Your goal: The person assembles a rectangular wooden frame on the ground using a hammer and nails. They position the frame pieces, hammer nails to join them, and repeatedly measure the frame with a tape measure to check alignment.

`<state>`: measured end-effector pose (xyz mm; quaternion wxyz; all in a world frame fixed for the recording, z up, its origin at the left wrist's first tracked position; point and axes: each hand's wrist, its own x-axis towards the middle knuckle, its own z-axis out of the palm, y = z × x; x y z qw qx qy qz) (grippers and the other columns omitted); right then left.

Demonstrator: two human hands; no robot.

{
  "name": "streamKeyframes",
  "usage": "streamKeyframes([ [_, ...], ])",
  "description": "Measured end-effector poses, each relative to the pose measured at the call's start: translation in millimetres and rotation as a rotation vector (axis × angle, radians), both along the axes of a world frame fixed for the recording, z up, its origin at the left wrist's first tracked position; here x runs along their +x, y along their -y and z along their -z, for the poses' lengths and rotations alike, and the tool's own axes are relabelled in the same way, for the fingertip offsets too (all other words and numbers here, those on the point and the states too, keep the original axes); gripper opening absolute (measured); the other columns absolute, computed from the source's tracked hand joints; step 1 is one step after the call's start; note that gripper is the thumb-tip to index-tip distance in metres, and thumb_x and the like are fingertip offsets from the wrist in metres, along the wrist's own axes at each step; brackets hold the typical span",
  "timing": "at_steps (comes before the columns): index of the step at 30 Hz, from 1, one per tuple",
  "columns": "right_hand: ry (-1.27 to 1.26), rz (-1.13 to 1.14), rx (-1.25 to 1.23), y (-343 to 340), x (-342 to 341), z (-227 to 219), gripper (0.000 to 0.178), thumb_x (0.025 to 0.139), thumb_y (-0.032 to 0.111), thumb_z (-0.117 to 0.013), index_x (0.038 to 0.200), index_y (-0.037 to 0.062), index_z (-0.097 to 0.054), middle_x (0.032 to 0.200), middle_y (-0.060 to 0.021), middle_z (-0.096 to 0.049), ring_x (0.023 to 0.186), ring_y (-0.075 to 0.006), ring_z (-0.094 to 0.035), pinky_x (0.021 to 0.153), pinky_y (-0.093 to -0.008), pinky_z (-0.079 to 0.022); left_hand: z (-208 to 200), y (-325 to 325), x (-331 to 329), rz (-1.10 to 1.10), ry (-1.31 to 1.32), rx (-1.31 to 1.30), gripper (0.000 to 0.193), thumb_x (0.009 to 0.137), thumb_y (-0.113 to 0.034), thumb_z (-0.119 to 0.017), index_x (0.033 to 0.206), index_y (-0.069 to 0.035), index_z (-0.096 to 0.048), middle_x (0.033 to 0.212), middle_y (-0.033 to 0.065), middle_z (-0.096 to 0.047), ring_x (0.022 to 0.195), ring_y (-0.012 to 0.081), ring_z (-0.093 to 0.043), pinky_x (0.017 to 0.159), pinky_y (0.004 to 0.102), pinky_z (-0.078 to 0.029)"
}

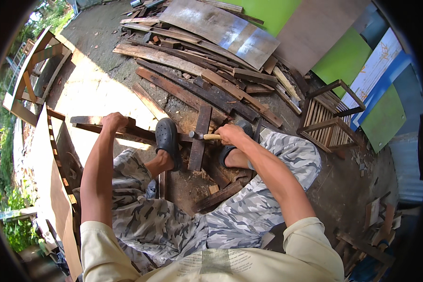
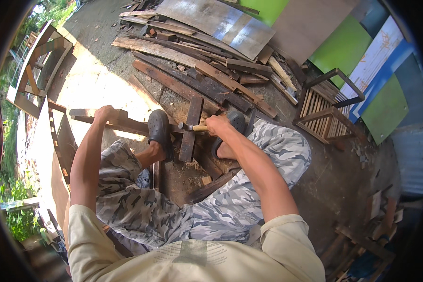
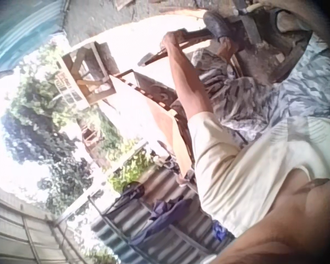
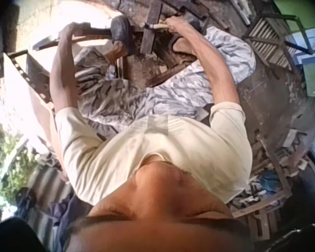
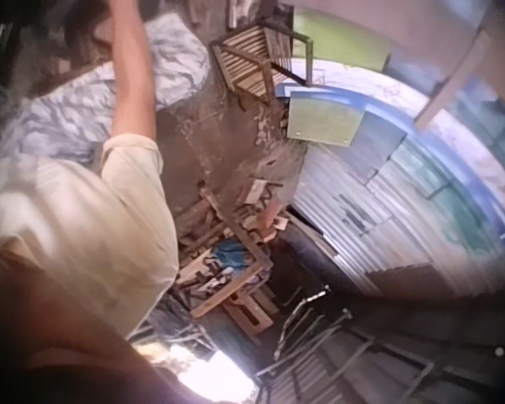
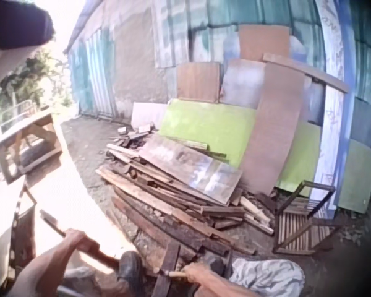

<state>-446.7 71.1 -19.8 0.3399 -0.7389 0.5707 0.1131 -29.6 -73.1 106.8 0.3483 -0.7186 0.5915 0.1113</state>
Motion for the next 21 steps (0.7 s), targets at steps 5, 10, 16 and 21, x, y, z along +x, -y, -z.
streamKeyframes([
  [5,0.017,0.025,0.055,-3,-6,-2,0.038,0.071,0.01,-0.069,0.107,0.02,-0.072,0.096,-0.0074,-0.073,0.088,-0.0278,-0.071,0.074,-0.0424,-0.057,-2,-2,-74,0.317,0.1,-0.131,0.04,0.087,-0.032,-0.06,0.12,-0.01,-0.068,0.127,0.0128,-0.065,0.12,0.0292,-0.059,0.098,0.046,-0.046],
  [10,0.052,0.05,0.105,-4,-2,-15,0.04,0.073,0.015,-0.074,0.113,0.0195,-0.071,0.101,-0.0088,-0.073,0.092,-0.0302,-0.071,0.077,-0.0431,-0.057,63,-24,-133,0.77,-0.676,-0.07,0.06,0.079,-0.044,-0.071,0.124,-0.005,-0.06,0.121,0.0159,-0.063,0.114,0.0304,-0.059,0.098,0.0477,-0.045],
  [16,0.124,0.164,0.235,2,-7,-20,0.048,0.077,0.033,-0.08,0.122,0.0177,-0.068,0.095,-0.0124,-0.073,0.094,-0.0287,-0.07,0.078,-0.0413,-0.055,136,-96,-226,1.101,-0.712,-0.063,0.077,0.066,-0.065,-0.074,0.12,-0.011,-0.06,0.106,0.0085,-0.06,0.109,0.0257,-0.057,0.094,0.0397,-0.042],
  [21,0.373,0.684,0.529,7,-7,-42,0.064,0.089,0.061,-0.061,0.118,0.0052,-0.069,0.08,-0.0165,-0.072,0.095,-0.0253,-0.069,0.081,-0.0366,-0.052,175,-103,-221,1.041,-0.692,-0.172,0.036,0.076,-0.045,-0.072,0.093,-0.013,-0.069,0.101,0.0029,-0.061,0.105,0.0217,-0.058,0.08,0.04,-0.05],
])
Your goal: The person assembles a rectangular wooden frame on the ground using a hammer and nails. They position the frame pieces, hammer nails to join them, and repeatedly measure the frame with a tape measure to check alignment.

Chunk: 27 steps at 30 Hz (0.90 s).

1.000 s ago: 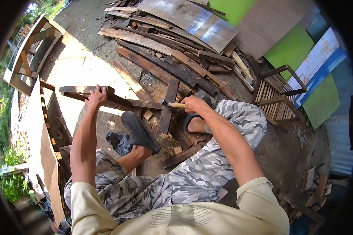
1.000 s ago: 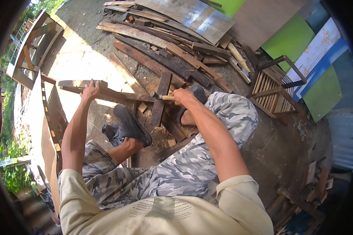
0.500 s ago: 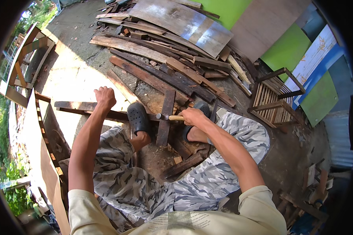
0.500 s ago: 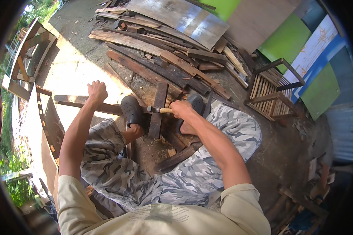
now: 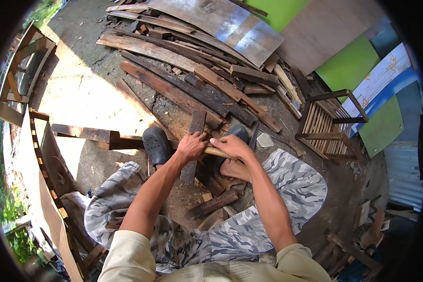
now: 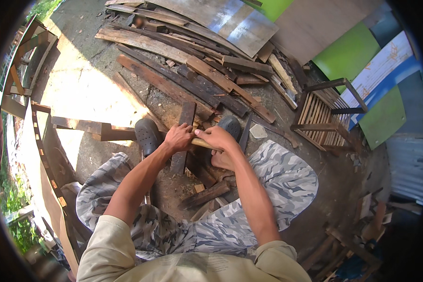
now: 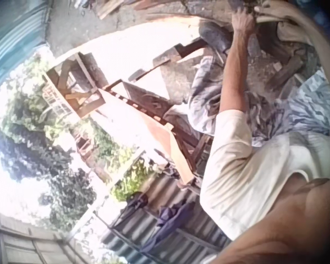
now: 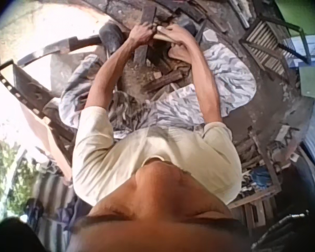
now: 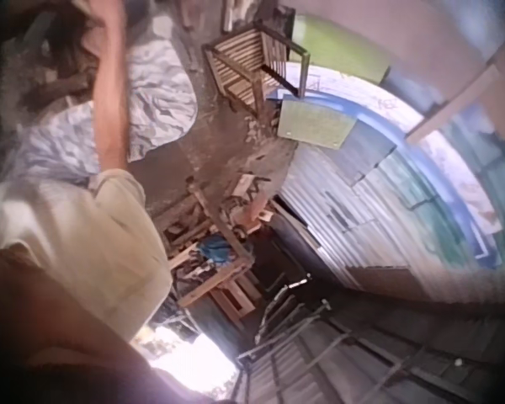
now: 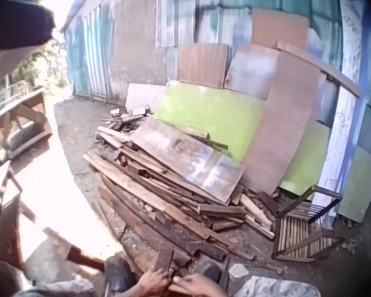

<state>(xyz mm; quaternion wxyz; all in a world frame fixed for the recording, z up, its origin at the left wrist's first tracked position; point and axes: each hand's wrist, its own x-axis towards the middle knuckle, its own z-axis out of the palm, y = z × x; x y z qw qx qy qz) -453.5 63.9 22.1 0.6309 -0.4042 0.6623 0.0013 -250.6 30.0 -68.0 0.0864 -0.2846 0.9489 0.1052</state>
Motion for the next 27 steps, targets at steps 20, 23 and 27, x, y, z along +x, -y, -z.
streamKeyframes([
  [20,1.104,1.748,-0.61,-76,-76,125,0.078,0.093,0.075,-0.03,0.152,0.0252,-0.034,0.16,-0.0085,-0.029,0.15,-0.0265,-0.016,0.121,-0.0473,-0.007,2,12,5,-0.006,-0.083,0.061,0.034,0.071,-0.041,-0.074,0.092,-0.014,-0.068,0.092,0.0028,-0.063,0.094,0.0247,-0.063,0.068,0.0386,-0.055],
  [23,0.976,1.761,-0.565,-28,-4,88,0.074,0.095,0.07,-0.031,0.155,0.0259,-0.029,0.162,-0.0038,-0.025,0.15,-0.0248,-0.017,0.121,-0.0428,-0.004,10,14,14,-0.01,-0.111,0.013,0.031,0.07,-0.039,-0.073,0.088,-0.015,-0.068,0.088,0.0026,-0.061,0.09,0.0242,-0.063,0.066,0.0381,-0.054],
  [27,1.279,1.385,-0.51,-12,37,72,0.071,0.096,0.065,-0.034,0.157,0.0291,-0.024,0.164,-0.0029,-0.019,0.152,-0.0223,-0.004,0.121,-0.042,0.004,11,28,24,-0.002,-0.166,0.031,0.031,0.066,-0.04,-0.073,0.083,-0.015,-0.066,0.083,0.0028,-0.059,0.086,0.0232,-0.063,0.065,0.0378,-0.053],
])
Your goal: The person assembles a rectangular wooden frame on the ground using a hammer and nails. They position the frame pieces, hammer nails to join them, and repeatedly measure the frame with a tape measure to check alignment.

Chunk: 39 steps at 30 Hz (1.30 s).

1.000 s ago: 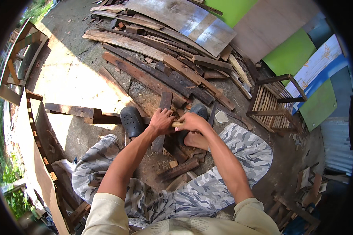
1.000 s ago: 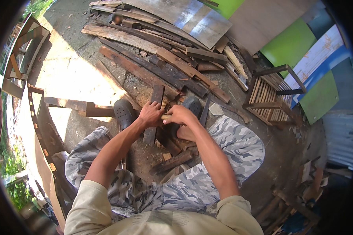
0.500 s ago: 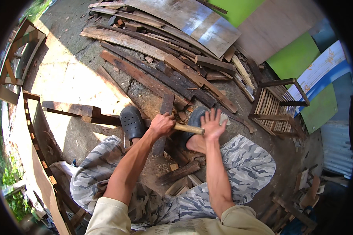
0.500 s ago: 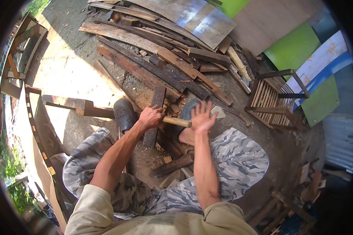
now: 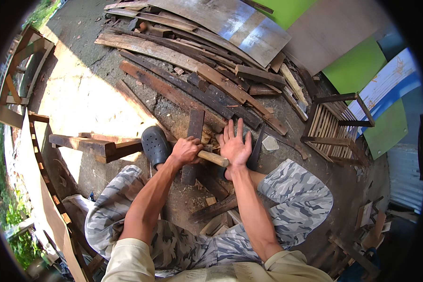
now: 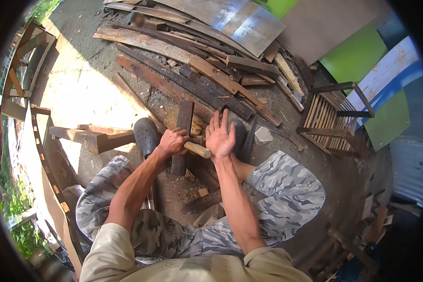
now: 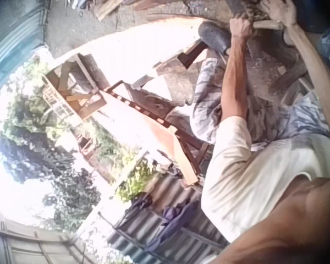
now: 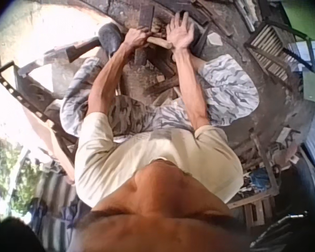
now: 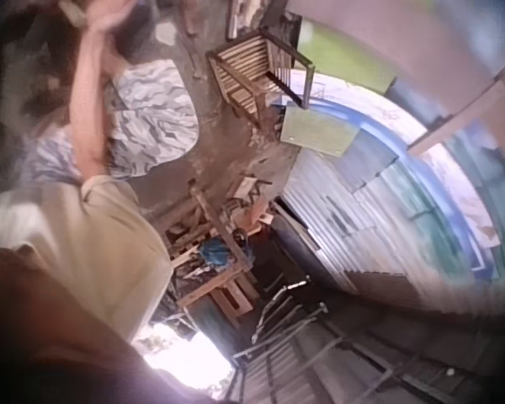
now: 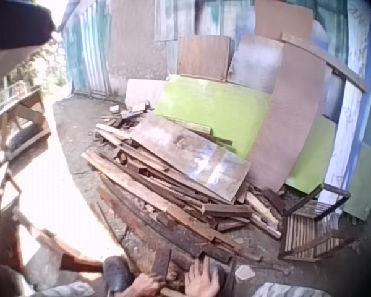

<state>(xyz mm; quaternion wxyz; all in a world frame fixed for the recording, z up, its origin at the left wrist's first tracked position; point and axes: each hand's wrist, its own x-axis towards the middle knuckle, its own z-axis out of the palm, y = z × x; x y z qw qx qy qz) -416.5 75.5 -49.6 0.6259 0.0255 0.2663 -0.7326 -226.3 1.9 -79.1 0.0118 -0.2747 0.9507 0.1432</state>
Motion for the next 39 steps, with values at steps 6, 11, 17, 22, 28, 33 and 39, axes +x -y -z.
streamKeyframes([
  [6,-0.152,0.438,0.336,-17,-56,18,0.07,0.097,0.06,-0.037,0.156,0.0254,-0.025,0.162,-0.0056,-0.025,0.15,-0.0241,-0.012,0.12,-0.0446,-0.001,2,0,7,0.003,-0.048,0.041,0.032,0.069,-0.041,-0.071,0.08,-0.012,-0.065,0.082,0.0046,-0.061,0.084,0.0252,-0.064,0.066,0.0396,-0.054],
  [11,-0.197,0.15,0.097,26,43,13,0.075,0.096,0.06,-0.041,0.158,0.0236,-0.019,0.164,-0.0082,-0.02,0.152,-0.0288,-0.01,0.121,-0.0457,-0.002,8,15,15,-0.007,-0.081,-0.007,0.031,0.065,-0.04,-0.071,0.077,-0.013,-0.065,0.08,0.0042,-0.059,0.082,0.0247,-0.063,0.065,0.0396,-0.054],
  [17,-0.239,0.403,0.156,12,-38,4,0.071,0.099,0.058,-0.031,0.158,0.0213,-0.017,0.164,-0.0096,-0.016,0.152,-0.026,-0.006,0.122,-0.0422,0.003,8,8,21,-0.017,-0.105,0.021,0.033,0.065,-0.042,-0.071,0.079,-0.012,-0.065,0.08,0.0043,-0.059,0.084,0.025,-0.064,0.065,0.0399,-0.054],
  [22,-0.257,0.256,-0.095,68,54,9,0.073,0.1,0.051,-0.041,0.159,0.0195,-0.014,0.165,-0.0101,-0.014,0.151,-0.0249,-0.013,0.121,-0.0376,0.003,10,27,24,-0.144,-0.241,0.041,0.048,0.063,-0.039,-0.071,0.103,-0.013,-0.07,0.082,0.0069,-0.062,0.084,0.0279,-0.064,0.069,0.041,-0.054],
  [28,-0.395,0.449,0.184,8,-63,-23,0.071,0.099,0.051,-0.037,0.158,0.0185,-0.016,0.165,-0.0131,-0.01,0.152,-0.029,-0.002,0.122,-0.0438,0.005,15,13,32,-0.163,-0.229,0.071,0.067,0.06,-0.037,-0.071,0.121,-0.011,-0.061,0.087,0.01,-0.068,0.084,0.0303,-0.066,0.071,0.0401,-0.055],
  [33,-0.488,0.414,0.13,24,9,19,0.072,0.099,0.053,-0.035,0.159,0.0182,-0.013,0.165,-0.014,-0.009,0.153,-0.0289,0.0,0.121,-0.0428,0.007,21,17,40,-0.354,-0.392,0.159,0.058,0.061,-0.035,-0.073,0.111,-0.009,-0.062,0.08,0.0149,-0.065,0.076,0.0349,-0.065,0.069,0.0446,-0.052],
  [39,-0.597,0.333,0.114,36,-33,-44,0.077,0.097,0.058,-0.029,0.159,0.0177,-0.007,0.164,-0.015,-0.008,0.152,-0.0297,0.001,0.12,-0.0445,0.011,16,17,42,-0.318,-0.317,0.179,0.046,0.072,-0.034,-0.072,0.11,-0.01,-0.061,0.077,0.0162,-0.062,0.076,0.0363,-0.064,0.068,0.0445,-0.051],
])
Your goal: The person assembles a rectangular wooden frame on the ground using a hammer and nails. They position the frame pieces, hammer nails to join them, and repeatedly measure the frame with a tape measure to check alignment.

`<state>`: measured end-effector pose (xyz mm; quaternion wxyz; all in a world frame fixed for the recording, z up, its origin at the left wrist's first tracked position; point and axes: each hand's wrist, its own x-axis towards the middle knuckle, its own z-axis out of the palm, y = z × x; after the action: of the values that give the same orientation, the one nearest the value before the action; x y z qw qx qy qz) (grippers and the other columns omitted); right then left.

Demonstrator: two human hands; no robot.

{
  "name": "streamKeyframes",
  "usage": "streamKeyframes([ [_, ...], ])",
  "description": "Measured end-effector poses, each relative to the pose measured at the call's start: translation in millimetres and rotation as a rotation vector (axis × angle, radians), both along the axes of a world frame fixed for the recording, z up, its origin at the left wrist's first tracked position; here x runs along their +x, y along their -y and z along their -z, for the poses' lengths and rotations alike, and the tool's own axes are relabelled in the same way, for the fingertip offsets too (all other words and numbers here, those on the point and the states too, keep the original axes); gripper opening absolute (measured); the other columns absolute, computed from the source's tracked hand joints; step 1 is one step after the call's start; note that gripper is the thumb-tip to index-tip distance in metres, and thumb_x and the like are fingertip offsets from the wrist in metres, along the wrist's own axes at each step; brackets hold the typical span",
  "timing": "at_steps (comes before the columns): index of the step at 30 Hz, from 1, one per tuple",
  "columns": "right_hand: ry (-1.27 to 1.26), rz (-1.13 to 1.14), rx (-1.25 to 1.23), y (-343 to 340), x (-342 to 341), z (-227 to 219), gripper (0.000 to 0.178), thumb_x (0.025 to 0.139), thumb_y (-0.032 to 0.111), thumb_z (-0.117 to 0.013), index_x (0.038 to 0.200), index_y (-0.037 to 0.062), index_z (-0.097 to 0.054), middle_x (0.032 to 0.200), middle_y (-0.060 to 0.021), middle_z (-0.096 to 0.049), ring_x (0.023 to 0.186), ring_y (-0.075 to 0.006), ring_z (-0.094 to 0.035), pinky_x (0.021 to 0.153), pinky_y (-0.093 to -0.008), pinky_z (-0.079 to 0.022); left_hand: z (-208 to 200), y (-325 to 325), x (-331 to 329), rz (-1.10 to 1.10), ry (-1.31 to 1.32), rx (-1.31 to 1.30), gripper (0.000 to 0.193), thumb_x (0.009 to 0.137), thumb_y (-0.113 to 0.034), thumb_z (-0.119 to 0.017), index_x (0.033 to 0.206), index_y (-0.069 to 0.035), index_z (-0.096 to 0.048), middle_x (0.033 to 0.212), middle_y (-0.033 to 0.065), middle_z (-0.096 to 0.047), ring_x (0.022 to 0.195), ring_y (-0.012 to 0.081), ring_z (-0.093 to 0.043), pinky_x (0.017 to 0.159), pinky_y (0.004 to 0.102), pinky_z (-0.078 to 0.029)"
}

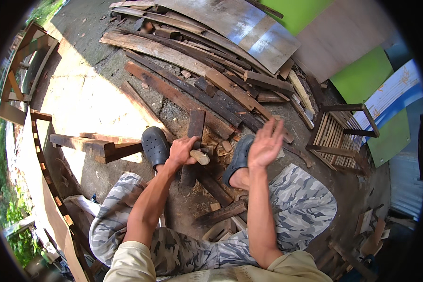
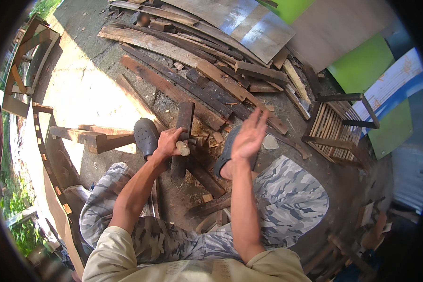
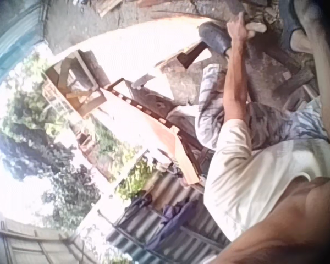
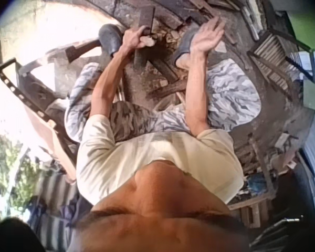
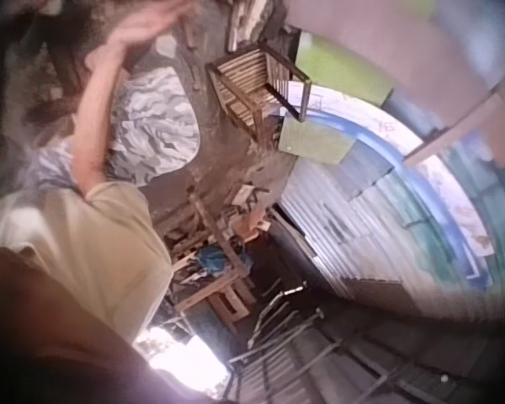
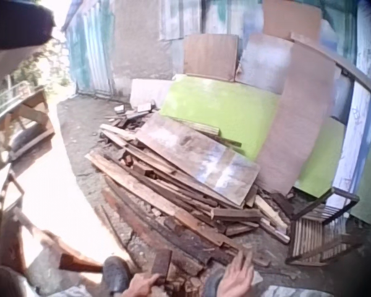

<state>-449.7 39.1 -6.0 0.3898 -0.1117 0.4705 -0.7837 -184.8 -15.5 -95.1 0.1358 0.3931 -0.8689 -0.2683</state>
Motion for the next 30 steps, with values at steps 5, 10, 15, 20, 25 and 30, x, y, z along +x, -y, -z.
streamKeyframes([
  [5,-0.113,0.126,-0.077,39,104,33,0.074,0.1,0.055,-0.028,0.158,0.0112,-0.013,0.162,-0.0148,-0.018,0.152,-0.0262,-0.007,0.122,-0.0439,0.002,6,2,-11,-0.026,-0.068,-0.06,0.043,0.073,-0.032,-0.071,0.108,-0.008,-0.061,0.079,0.0163,-0.064,0.075,0.0353,-0.065,0.067,0.0441,-0.052],
  [10,-0.091,-0.236,-0.1,36,58,1,0.079,0.098,0.059,-0.033,0.158,0.0121,-0.012,0.164,-0.0157,-0.008,0.152,-0.0301,-0.002,0.12,-0.0458,0.011,13,-1,-3,-0.174,-0.167,-0.067,0.042,0.072,-0.03,-0.072,0.107,-0.008,-0.061,0.078,0.0158,-0.063,0.072,0.0351,-0.064,0.065,0.0438,-0.052],
  [15,-0.126,0.311,-0.018,33,50,8,0.066,0.105,0.046,-0.025,0.158,0.0104,-0.01,0.164,-0.0134,-0.015,0.152,-0.0246,-0.009,0.122,-0.0385,0.001,23,9,2,-0.23,-0.234,0.017,0.043,0.071,-0.031,-0.073,0.106,-0.008,-0.061,0.079,0.0156,-0.063,0.074,0.035,-0.064,0.068,0.0442,-0.052],
  [20,-0.214,-0.224,-0.116,51,114,19,0.074,0.101,0.053,-0.026,0.158,0.0106,-0.004,0.164,-0.0149,-0.01,0.152,-0.0271,-0.005,0.122,-0.0418,0.006,15,7,-8,-0.206,-0.221,-0.046,0.038,0.073,-0.029,-0.07,0.103,-0.008,-0.061,0.079,0.0143,-0.062,0.077,0.0352,-0.063,0.069,0.0443,-0.051],
  [25,-0.274,0.232,0.006,30,22,-10,0.07,0.104,0.048,-0.022,0.157,0.0054,-0.007,0.164,-0.015,-0.008,0.152,-0.0282,-0.006,0.123,-0.0395,0.002,15,-1,4,-0.247,-0.174,0.032,0.035,0.073,-0.026,-0.068,0.103,-0.01,-0.061,0.081,0.0142,-0.062,0.081,0.0351,-0.062,0.073,0.0453,-0.051],
  [30,-0.276,-0.118,-0.086,83,151,20,0.07,0.104,0.05,-0.023,0.157,0.0068,-0.008,0.164,-0.0133,-0.011,0.152,-0.0267,-0.01,0.123,-0.0396,0.0,37,13,3,-0.273,-0.281,-0.096,0.042,0.065,-0.028,-0.076,0.098,-0.006,-0.06,0.08,0.0157,-0.061,0.075,0.0381,-0.056,0.071,0.0466,-0.045],
])
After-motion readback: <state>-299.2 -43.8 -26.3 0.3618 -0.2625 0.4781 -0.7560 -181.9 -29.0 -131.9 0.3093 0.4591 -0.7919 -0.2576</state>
